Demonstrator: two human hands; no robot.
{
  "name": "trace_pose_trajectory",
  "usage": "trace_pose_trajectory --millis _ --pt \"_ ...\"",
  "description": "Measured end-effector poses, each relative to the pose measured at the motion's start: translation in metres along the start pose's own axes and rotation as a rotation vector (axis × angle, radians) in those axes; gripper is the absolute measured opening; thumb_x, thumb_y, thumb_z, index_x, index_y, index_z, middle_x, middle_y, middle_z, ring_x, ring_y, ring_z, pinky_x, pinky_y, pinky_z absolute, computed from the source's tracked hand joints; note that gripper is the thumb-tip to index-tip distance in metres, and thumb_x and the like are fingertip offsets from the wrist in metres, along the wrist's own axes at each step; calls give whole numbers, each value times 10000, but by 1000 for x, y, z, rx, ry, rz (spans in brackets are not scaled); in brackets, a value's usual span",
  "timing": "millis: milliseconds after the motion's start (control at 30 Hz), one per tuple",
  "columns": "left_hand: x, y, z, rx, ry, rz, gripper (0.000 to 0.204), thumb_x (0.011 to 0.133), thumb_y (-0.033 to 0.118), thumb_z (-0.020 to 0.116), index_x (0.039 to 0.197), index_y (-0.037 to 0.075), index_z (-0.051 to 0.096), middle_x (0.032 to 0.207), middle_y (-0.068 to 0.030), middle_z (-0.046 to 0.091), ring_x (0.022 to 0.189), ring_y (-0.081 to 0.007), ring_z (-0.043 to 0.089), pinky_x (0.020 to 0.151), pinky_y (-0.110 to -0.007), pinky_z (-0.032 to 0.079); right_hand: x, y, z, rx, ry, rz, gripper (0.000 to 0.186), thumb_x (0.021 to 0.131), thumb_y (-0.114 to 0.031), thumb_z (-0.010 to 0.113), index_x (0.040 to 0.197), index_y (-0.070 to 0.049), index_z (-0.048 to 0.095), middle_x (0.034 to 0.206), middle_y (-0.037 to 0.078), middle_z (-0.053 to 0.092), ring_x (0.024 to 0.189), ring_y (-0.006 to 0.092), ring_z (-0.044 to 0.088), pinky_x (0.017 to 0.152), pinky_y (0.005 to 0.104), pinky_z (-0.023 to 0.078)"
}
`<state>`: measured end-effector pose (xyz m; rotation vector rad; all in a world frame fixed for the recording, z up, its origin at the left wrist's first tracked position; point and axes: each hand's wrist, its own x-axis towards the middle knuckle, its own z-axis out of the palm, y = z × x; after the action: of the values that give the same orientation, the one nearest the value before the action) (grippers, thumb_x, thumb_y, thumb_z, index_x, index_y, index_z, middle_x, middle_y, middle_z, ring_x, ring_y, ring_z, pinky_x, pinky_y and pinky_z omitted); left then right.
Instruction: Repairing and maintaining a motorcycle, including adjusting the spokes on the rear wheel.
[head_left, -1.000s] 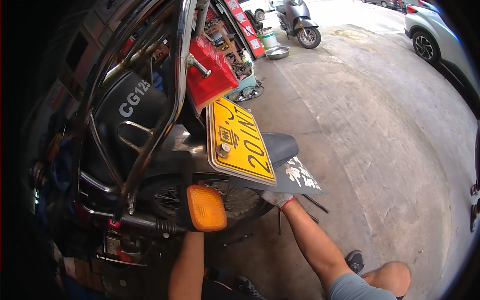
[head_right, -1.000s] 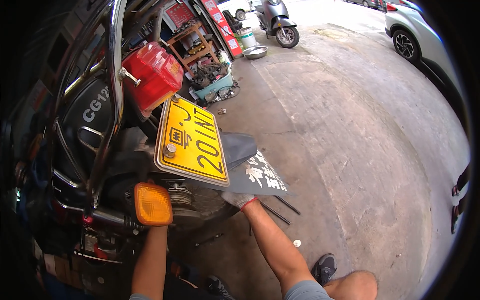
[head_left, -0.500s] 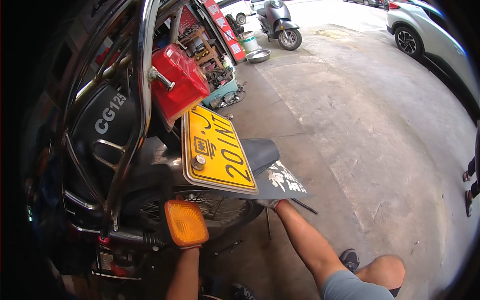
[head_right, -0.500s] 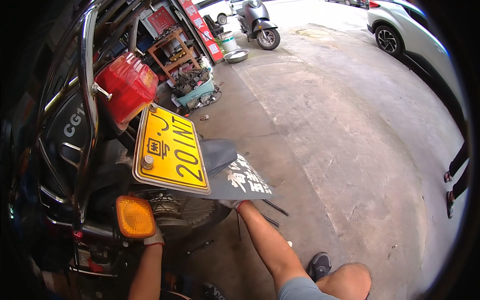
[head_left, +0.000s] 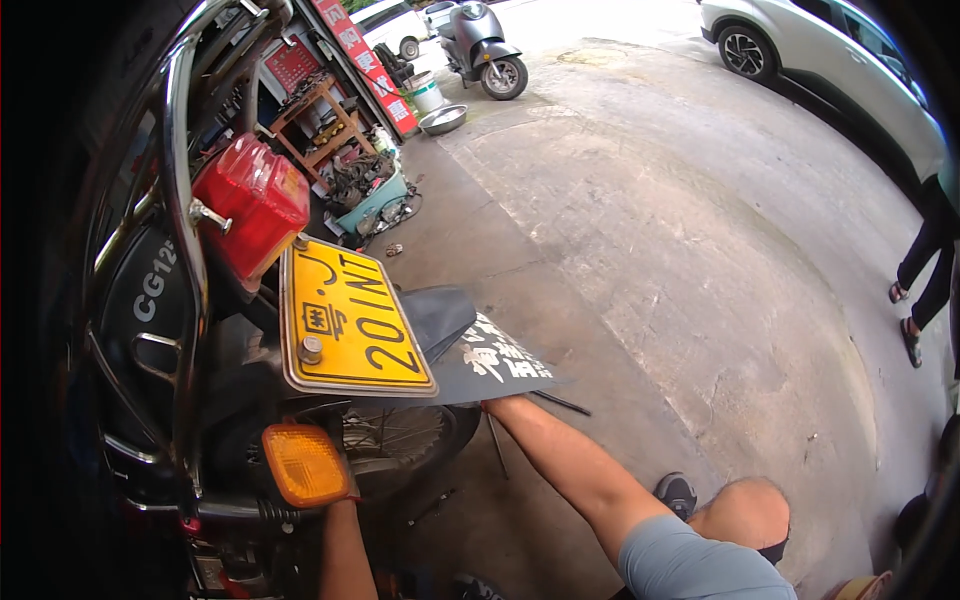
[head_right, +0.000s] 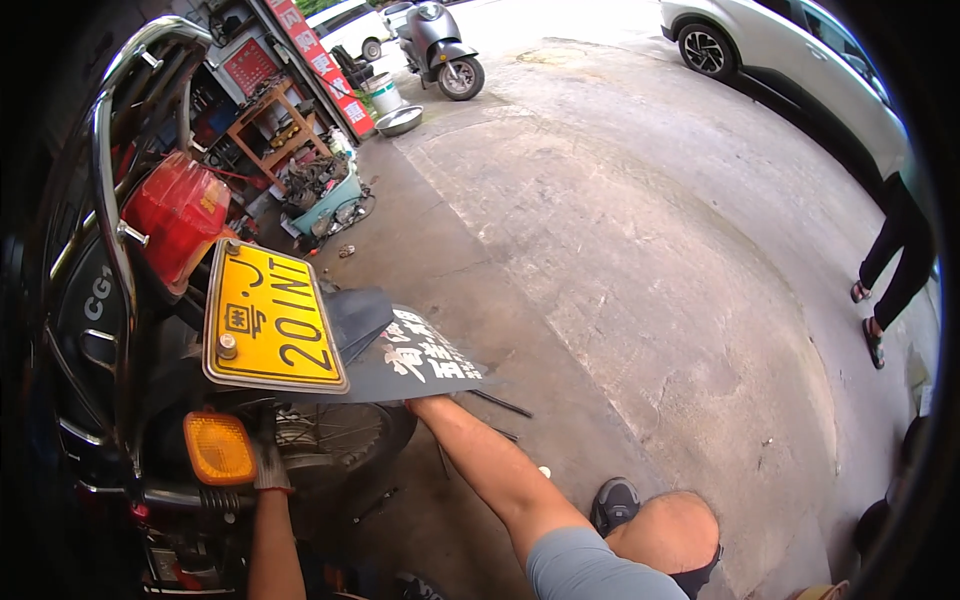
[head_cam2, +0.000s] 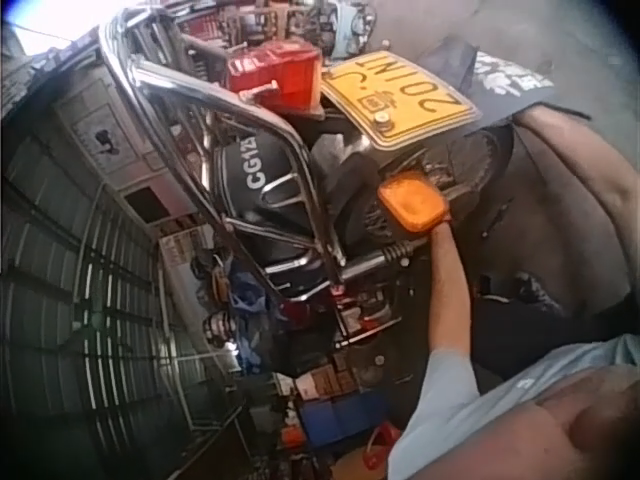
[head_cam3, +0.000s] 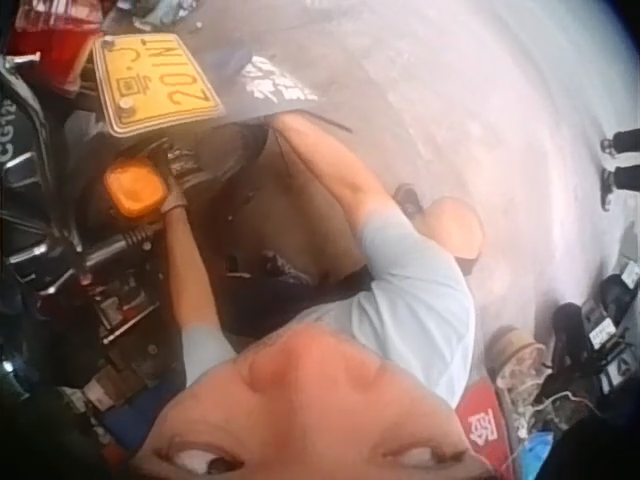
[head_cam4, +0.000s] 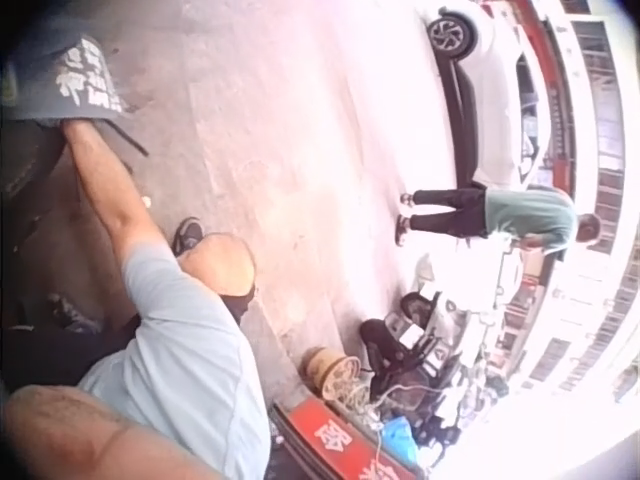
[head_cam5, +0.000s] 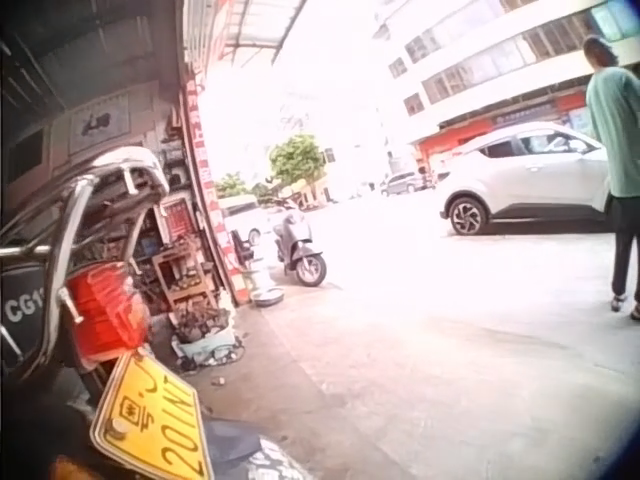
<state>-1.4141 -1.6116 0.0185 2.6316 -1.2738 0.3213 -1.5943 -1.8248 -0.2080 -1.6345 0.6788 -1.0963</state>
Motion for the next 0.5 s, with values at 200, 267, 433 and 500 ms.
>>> trace_pose_trajectory --millis 200,267,433,500 --pt "28 19 9 235 -308 -71 475 942 253 411 1365 40 376 1366 -212 407 1265 -332 389 1056 -404 298 -4 -6 -16 57 5 68 480 902 -436 452 1240 -111 552 1276 116 542 1170 270 492 999 357 362" --pt "31 15 10 323 -390 -133 466 945 251 396 1362 42 382 1360 -218 412 1264 -338 390 1060 -410 289 3 -21 -5 95 -28 68 479 903 -433 450 1242 -110 550 1278 116 541 1170 269 492 998 356 363" --pt "37 -2 8 430 -482 -235 455 949 247 373 1357 44 391 1348 -227 422 1260 -348 392 1065 -418 277 20 -45 20 179 -115 70 477 907 -427 447 1248 -108 544 1282 116 537 1169 268 492 997 353 365" --pt "32 -4 14 404 -444 -215 455 947 246 375 1355 45 393 1344 -227 425 1257 -350 394 1064 -421 277 20 -46 23 205 -142 87 477 909 -425 445 1251 -107 541 1284 116 536 1169 267 492 996 352 366"
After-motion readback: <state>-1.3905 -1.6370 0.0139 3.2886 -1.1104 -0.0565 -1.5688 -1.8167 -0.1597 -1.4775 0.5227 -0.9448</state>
